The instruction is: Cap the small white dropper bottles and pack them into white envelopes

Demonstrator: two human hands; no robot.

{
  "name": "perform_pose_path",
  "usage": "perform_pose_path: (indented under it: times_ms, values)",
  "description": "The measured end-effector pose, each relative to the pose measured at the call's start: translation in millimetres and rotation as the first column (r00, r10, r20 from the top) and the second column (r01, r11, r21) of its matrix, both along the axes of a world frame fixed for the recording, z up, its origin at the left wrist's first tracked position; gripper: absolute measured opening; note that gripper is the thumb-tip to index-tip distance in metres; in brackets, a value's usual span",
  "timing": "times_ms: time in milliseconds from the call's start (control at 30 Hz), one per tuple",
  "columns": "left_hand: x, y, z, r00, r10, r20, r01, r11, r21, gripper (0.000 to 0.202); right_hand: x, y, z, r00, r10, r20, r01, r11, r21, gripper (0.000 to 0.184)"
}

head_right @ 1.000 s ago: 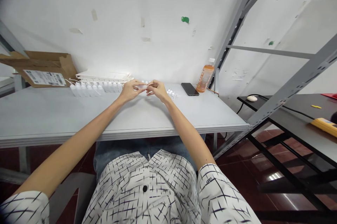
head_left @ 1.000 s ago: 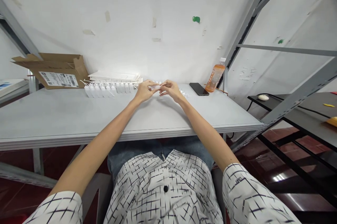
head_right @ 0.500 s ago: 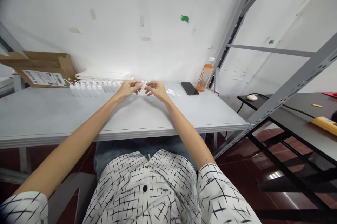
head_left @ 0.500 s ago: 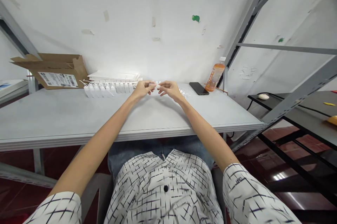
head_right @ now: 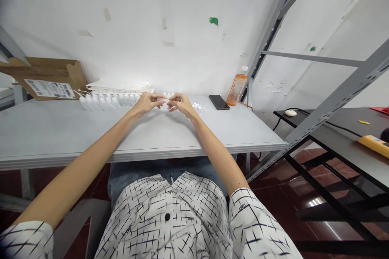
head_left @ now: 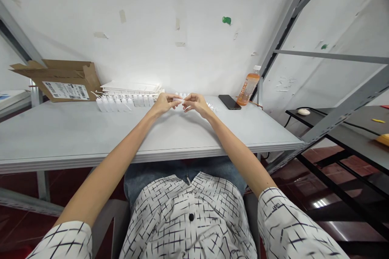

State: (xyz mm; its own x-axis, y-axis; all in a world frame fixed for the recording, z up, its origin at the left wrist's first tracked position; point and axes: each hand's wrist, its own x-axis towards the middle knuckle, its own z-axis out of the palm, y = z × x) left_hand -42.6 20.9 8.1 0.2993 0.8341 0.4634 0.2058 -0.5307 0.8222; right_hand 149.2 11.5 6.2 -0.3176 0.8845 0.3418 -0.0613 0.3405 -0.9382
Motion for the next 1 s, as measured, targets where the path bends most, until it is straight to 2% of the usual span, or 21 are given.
perform_pose_path:
  times_ms: [300,500,633,800,1000]
  values:
    - [-6.2,5.3,-1.7,0.997,0.050,-0.058,-0.047,0.998,0.049,0.045,-2.2,-7.0,3.2,1.000,0.022,-0.021,-0.023,0.999,-0.032,0.019]
    - [-4.5,4.3,2.0,0.994,0.074,-0.078,-0.068,0.995,0.078,0.040,-2.2,-7.3,4.3,1.000,0.010,-0.015,-0.011,0.999,-0.042,0.021]
    - [-2.2,0.1,4.5,0.997,0.059,-0.043,-0.058,0.998,0.022,0.041,-3.1,-2.3,4.3,0.998,-0.033,-0.053,0.032,0.999,-0.021,0.022]
    - [-1.4,-1.1,3.7,0.999,0.053,0.010,-0.051,0.991,-0.123,0.047,-2.8,1.8,4.6,0.994,-0.087,-0.065,0.087,0.996,-0.003,0.024]
    - [-4.3,-1.3,4.6,0.999,0.007,0.052,0.000,0.992,-0.125,0.046,-1.5,-2.8,4.4,1.000,-0.011,0.001,0.011,0.999,-0.042,0.024]
